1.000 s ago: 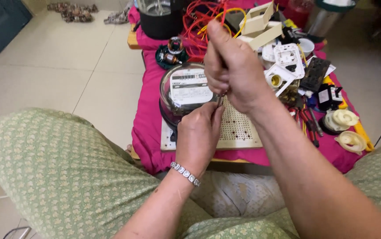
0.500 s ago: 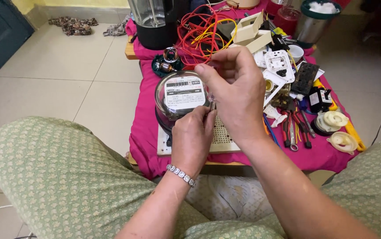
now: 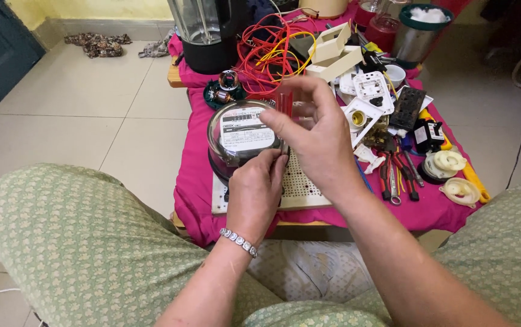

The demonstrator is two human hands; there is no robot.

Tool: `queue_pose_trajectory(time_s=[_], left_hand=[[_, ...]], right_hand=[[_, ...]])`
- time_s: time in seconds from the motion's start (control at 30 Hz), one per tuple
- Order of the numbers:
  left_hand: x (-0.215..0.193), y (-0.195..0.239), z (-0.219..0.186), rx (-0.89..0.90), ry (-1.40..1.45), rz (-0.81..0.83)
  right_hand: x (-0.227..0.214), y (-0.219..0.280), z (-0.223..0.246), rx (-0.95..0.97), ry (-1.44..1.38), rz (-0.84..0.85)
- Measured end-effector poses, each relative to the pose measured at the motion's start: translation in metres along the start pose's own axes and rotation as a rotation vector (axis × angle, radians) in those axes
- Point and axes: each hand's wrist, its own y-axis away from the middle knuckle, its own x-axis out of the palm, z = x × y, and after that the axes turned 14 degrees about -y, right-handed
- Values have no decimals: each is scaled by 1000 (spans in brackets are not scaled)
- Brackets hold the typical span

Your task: The person uses a screwdriver to tighten screws on a black electrical component mounted on a perforated board. They then pick up a glass-domed electrical meter and place it on the board, using the screwdriver to secure it in place.

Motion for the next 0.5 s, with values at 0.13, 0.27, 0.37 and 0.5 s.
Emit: queue_pose_trajectory(time_s=[0.13, 0.27, 0.37, 0.5], left_hand=[[0, 1, 2, 10, 10, -8], [-1, -1, 1, -53, -17, 24], [0, 0, -1, -79, -35, 44], [-8, -2, 3, -116, -13, 199]], right_hand=[[-5, 4, -14, 42, -1, -52], [-14, 1, -16, 93, -109, 69], [-10, 6, -9, 114, -81, 77], [-12, 12, -40, 54, -1, -52]])
